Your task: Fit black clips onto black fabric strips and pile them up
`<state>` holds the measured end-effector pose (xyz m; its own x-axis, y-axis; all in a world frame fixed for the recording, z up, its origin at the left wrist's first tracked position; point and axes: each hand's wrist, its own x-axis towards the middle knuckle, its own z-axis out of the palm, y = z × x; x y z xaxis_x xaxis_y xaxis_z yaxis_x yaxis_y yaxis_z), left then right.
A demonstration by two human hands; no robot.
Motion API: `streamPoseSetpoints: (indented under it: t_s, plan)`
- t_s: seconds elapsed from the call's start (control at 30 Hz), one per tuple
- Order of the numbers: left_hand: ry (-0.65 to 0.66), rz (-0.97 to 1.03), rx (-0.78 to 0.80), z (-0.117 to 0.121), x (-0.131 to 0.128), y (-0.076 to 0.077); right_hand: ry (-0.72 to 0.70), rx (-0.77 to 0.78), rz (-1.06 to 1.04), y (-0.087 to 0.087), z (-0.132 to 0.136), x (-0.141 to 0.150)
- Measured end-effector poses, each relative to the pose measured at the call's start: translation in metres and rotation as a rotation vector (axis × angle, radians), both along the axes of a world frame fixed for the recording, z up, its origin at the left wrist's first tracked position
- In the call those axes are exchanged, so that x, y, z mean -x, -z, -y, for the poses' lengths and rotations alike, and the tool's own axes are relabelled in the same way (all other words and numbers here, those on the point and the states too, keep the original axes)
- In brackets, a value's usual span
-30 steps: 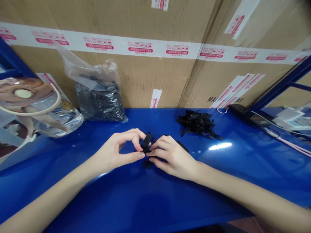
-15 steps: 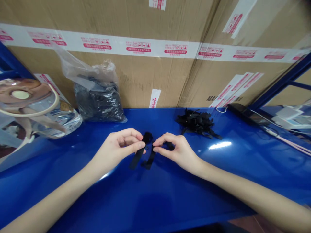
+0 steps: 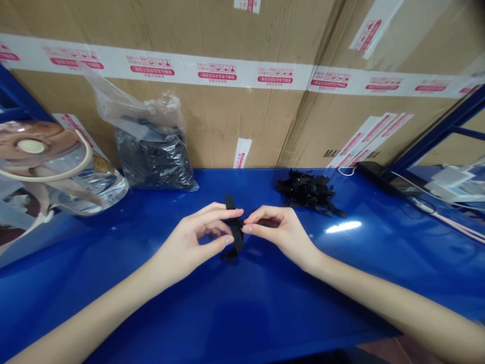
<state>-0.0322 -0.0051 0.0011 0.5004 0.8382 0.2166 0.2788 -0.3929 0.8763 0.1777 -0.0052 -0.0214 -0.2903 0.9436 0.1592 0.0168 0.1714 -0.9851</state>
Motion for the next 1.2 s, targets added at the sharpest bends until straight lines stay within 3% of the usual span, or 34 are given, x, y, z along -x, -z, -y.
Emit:
streamPoseSetpoints:
  t_s: [0.3, 0.67, 0.87, 1.2]
  plan:
    - [0.014, 0.015, -0.1, 0.0059, -0.007, 0.0073, -0.034, -0.046, -0.036, -0.0006, 0.0031, 0.0035]
    - [-0.071, -0.117, -0.206, 0.007, -0.0043, 0.0001, -0.062, -0.047, 0.03, -0.0004, 0.0004, 0.0044]
    - [-0.014, -0.035, -0.178, 0.0071, -0.0031, 0.0017, -0.035, 0.004, 0.027, -0.0003, 0.0011, 0.0057]
    - [0.004, -0.071, -0.258, 0.0079, -0.006, -0.0001, -0.037, -0.02, -0.014, 0.0005, 0.0009, 0.0049]
